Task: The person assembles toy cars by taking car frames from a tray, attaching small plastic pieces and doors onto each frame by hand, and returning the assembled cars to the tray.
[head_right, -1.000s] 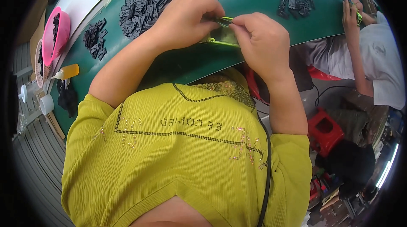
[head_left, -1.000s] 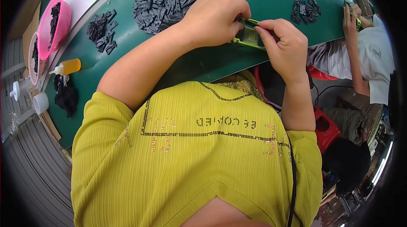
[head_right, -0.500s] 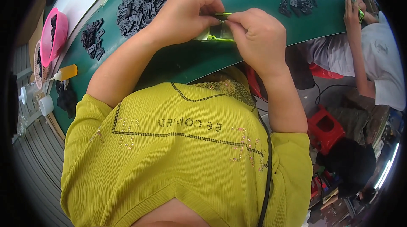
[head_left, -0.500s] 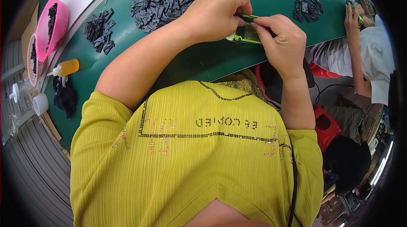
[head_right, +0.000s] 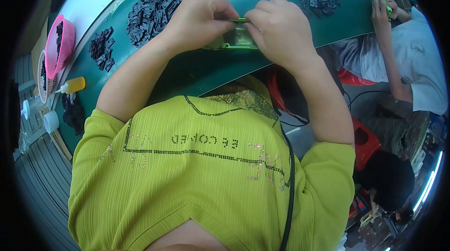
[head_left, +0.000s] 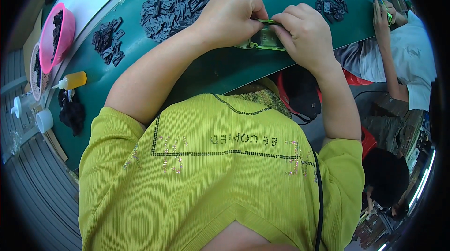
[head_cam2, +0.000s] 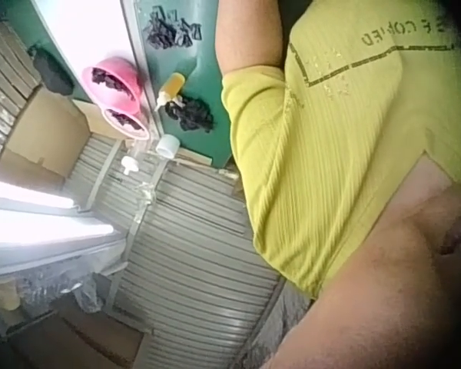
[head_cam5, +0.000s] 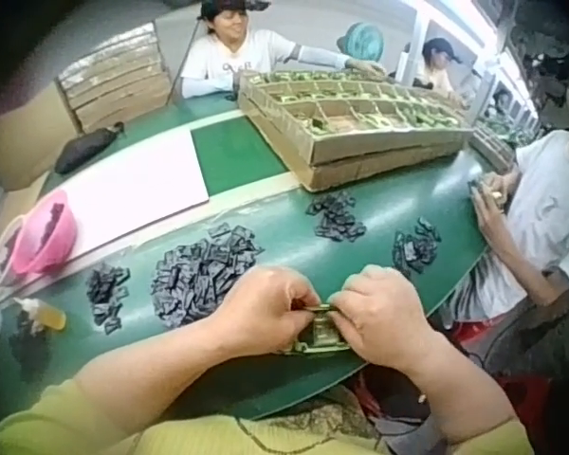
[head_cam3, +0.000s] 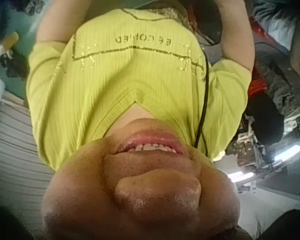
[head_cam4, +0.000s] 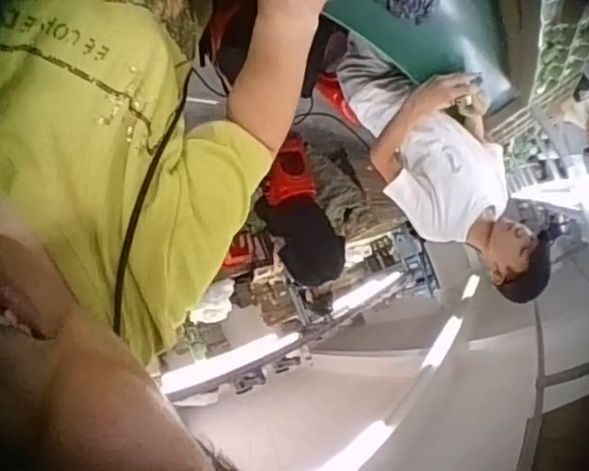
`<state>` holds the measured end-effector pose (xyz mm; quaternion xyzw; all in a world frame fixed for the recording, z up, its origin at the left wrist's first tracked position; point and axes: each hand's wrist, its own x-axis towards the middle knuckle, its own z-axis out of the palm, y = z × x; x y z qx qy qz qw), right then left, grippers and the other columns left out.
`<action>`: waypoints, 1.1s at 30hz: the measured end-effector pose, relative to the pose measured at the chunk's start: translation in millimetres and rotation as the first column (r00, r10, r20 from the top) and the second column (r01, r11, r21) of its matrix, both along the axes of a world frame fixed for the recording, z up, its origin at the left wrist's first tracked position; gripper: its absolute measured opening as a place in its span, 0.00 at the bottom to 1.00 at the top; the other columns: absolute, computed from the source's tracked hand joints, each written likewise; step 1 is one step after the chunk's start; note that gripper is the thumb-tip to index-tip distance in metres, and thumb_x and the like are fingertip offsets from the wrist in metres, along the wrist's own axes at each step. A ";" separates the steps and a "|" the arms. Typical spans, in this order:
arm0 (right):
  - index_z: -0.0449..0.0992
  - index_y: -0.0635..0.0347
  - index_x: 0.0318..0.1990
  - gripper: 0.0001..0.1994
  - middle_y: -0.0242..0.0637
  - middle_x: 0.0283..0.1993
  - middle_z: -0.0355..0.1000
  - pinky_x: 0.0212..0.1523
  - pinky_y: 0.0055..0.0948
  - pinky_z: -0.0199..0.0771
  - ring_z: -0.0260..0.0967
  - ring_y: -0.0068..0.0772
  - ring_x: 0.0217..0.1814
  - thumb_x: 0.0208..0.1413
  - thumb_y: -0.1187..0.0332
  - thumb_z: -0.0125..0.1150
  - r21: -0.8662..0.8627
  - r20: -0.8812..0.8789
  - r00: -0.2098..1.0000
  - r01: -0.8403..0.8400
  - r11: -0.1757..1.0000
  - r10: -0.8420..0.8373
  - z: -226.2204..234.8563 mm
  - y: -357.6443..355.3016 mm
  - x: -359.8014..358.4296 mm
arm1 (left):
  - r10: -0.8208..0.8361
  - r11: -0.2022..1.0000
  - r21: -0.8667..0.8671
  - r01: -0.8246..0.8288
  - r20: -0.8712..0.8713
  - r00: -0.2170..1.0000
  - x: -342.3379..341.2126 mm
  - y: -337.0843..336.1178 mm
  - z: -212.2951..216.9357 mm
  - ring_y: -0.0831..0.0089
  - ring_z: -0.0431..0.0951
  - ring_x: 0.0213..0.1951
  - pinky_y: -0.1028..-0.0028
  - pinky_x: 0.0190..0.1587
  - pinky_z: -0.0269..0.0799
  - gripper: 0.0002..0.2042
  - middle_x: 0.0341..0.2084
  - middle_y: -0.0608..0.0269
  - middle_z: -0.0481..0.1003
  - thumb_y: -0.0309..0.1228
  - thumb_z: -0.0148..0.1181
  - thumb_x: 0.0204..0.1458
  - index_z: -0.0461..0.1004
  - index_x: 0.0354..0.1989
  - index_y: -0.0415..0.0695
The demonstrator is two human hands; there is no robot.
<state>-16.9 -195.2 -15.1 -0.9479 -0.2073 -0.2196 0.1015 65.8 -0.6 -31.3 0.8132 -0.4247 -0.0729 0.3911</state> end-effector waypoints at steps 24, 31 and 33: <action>0.81 0.63 0.39 0.13 0.37 0.35 0.80 0.40 0.30 0.75 0.75 0.28 0.36 0.53 0.62 0.68 0.420 -0.595 0.758 0.576 0.701 -0.266 14.4 -75.2 100.1 | -0.168 0.985 0.071 0.155 0.232 0.958 -18.3 20.4 7.4 0.54 0.72 0.53 0.60 0.56 0.68 0.31 0.47 0.52 0.74 0.40 0.74 0.42 0.72 0.55 0.40; 0.80 0.61 0.42 0.17 0.46 0.46 0.79 0.49 0.40 0.75 0.76 0.44 0.49 0.48 0.62 0.72 0.135 -0.542 0.681 0.649 0.749 -0.493 -26.5 -87.0 161.8 | -0.128 0.992 0.048 0.121 0.204 0.970 -9.3 21.4 2.5 0.55 0.73 0.51 0.60 0.56 0.68 0.30 0.46 0.54 0.75 0.38 0.74 0.41 0.73 0.54 0.41; 0.80 0.61 0.41 0.16 0.45 0.43 0.79 0.48 0.38 0.76 0.77 0.43 0.47 0.47 0.62 0.72 0.151 -0.597 0.619 0.711 0.687 -0.510 -22.8 -82.9 161.0 | -0.127 0.992 0.047 0.120 0.195 0.973 -9.9 21.5 2.6 0.55 0.73 0.51 0.60 0.56 0.68 0.29 0.46 0.54 0.75 0.38 0.74 0.41 0.74 0.53 0.41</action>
